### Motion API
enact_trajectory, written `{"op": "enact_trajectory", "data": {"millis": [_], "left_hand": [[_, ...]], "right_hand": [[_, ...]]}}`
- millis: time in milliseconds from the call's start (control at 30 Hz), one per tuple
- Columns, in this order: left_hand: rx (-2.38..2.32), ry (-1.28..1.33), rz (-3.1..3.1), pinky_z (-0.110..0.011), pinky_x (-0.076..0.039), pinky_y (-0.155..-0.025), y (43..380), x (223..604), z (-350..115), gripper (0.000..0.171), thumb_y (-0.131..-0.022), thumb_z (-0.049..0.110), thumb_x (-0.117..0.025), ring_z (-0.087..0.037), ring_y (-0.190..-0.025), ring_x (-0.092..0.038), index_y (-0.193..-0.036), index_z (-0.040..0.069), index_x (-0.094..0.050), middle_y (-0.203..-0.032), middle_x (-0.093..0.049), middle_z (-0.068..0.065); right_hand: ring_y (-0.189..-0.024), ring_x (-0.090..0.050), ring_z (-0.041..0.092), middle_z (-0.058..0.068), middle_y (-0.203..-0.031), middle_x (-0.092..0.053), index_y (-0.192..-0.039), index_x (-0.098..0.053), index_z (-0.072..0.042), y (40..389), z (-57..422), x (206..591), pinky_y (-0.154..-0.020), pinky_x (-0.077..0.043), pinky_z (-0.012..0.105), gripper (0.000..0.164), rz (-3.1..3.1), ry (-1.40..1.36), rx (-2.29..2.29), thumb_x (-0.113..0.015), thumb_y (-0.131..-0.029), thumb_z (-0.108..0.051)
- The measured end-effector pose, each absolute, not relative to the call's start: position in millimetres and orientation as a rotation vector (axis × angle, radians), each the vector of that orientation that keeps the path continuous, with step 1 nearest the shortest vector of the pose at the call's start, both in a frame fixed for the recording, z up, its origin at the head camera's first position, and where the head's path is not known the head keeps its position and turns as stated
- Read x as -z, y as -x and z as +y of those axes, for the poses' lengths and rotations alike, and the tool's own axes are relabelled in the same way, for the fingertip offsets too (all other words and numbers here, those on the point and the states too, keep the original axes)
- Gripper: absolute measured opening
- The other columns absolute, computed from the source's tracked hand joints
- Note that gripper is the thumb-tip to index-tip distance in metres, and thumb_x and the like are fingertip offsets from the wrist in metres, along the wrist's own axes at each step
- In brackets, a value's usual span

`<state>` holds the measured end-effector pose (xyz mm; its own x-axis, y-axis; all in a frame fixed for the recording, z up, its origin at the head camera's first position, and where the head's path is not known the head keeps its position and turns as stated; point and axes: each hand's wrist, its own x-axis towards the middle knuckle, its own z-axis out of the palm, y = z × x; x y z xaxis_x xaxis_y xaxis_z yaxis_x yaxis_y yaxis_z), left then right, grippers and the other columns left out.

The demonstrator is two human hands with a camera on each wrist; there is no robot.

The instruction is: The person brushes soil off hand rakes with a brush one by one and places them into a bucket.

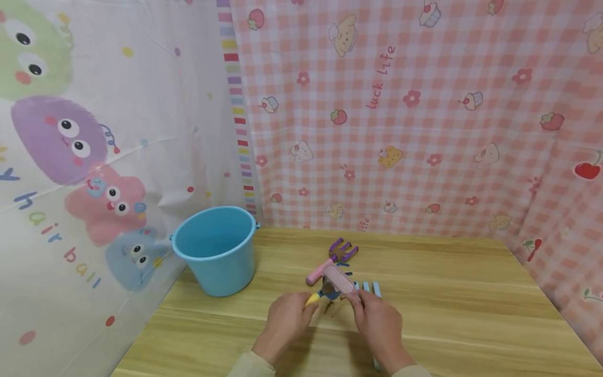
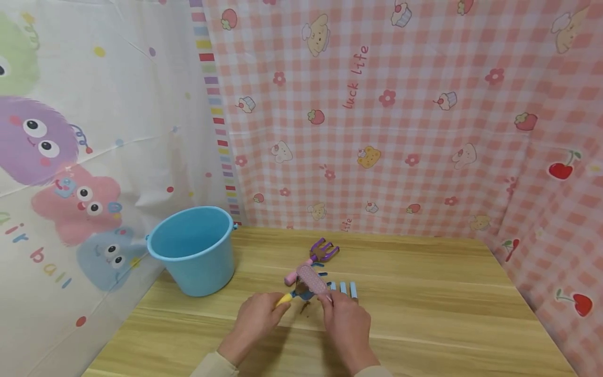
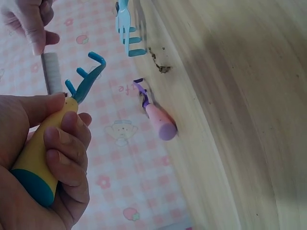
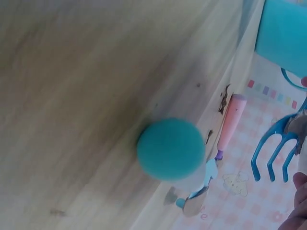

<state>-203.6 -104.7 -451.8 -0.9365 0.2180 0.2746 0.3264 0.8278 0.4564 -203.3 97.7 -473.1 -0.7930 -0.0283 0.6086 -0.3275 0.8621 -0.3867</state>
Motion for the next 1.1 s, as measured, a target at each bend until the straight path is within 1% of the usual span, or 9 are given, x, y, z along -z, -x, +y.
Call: {"op": "enact_trajectory", "data": {"millis": [200,267,400,500,633,733,867,1033,1100], "left_hand": [[0.787,0.429,-2.84,-0.027,-0.034,-0.046,203,453,-104,0.019,-0.095,0.025,-0.065,-0.007,-0.047,-0.041,-0.08,0.013,-0.067,-0.055,-0.045,0.01],[0.778,0.428,-2.848,-0.027,-0.035,-0.047,203,454,-104,0.018,-0.095,0.025,-0.065,-0.007,-0.048,-0.041,-0.082,0.013,-0.067,-0.056,-0.045,0.01],[0.738,0.419,-2.845,-0.028,-0.034,-0.048,203,456,-104,0.017,-0.095,0.026,-0.065,-0.008,-0.05,-0.041,-0.082,0.015,-0.066,-0.057,-0.045,0.01],[0.726,0.423,-2.847,-0.028,-0.034,-0.048,203,456,-103,0.017,-0.096,0.026,-0.064,-0.008,-0.049,-0.041,-0.084,0.015,-0.066,-0.057,-0.045,0.011],[0.726,0.425,-2.833,-0.027,-0.034,-0.048,203,456,-102,0.017,-0.097,0.027,-0.062,-0.008,-0.049,-0.041,-0.089,0.013,-0.068,-0.057,-0.045,0.011],[0.729,0.422,-2.813,-0.028,-0.034,-0.048,202,455,-102,0.018,-0.098,0.027,-0.062,-0.008,-0.049,-0.04,-0.088,0.013,-0.067,-0.057,-0.044,0.011],[0.74,0.43,-2.802,-0.027,-0.033,-0.047,202,456,-102,0.019,-0.097,0.027,-0.062,-0.007,-0.048,-0.04,-0.084,0.014,-0.066,-0.056,-0.043,0.011],[0.795,0.436,-2.838,-0.027,-0.034,-0.046,201,457,-104,0.018,-0.097,0.026,-0.063,-0.007,-0.048,-0.04,-0.085,0.013,-0.068,-0.057,-0.044,0.01],[0.795,0.425,-2.847,-0.027,-0.034,-0.047,201,458,-105,0.018,-0.096,0.026,-0.063,-0.007,-0.049,-0.041,-0.085,0.013,-0.068,-0.057,-0.045,0.01]], "right_hand": [[-0.053,-0.058,0.019,0.003,-0.069,-0.066,-0.087,-0.072,-0.011,207,106,474,-0.043,-0.04,0.034,0.021,-2.466,-0.216,-0.675,-0.072,-0.092,-0.031],[-0.052,-0.058,0.019,0.004,-0.068,-0.066,-0.088,-0.073,-0.009,207,108,474,-0.043,-0.04,0.035,0.022,-2.466,-0.197,-0.69,-0.071,-0.092,-0.031],[-0.049,-0.051,0.014,0.0,-0.063,-0.061,-0.084,-0.072,-0.008,206,109,471,-0.043,-0.038,0.032,0.022,-2.405,-0.203,-0.704,-0.073,-0.091,-0.028],[-0.048,-0.052,0.012,-0.001,-0.063,-0.062,-0.082,-0.071,-0.01,205,106,472,-0.041,-0.037,0.03,0.02,-2.371,-0.274,-0.675,-0.074,-0.09,-0.028],[-0.05,-0.057,0.018,0.002,-0.067,-0.066,-0.083,-0.071,-0.011,204,103,476,-0.04,-0.038,0.032,0.019,-2.389,-0.268,-0.642,-0.073,-0.09,-0.029],[-0.049,-0.056,0.02,0.003,-0.065,-0.063,-0.08,-0.069,-0.012,204,105,480,-0.04,-0.038,0.035,0.02,-2.429,-0.202,-0.647,-0.073,-0.09,-0.029],[-0.048,-0.052,0.017,0.0,-0.062,-0.058,-0.077,-0.066,-0.014,206,109,482,-0.04,-0.036,0.034,0.023,-2.469,-0.189,-0.65,-0.072,-0.091,-0.03],[-0.046,-0.047,0.015,-0.004,-0.058,-0.051,-0.069,-0.056,-0.017,207,113,483,-0.04,-0.034,0.033,0.03,-2.468,-0.166,-0.621,-0.072,-0.091,-0.03],[-0.046,-0.046,0.014,-0.004,-0.058,-0.051,-0.069,-0.056,-0.017,207,113,482,-0.04,-0.034,0.033,0.03,-2.446,-0.172,-0.625,-0.073,-0.09,-0.029]]}}
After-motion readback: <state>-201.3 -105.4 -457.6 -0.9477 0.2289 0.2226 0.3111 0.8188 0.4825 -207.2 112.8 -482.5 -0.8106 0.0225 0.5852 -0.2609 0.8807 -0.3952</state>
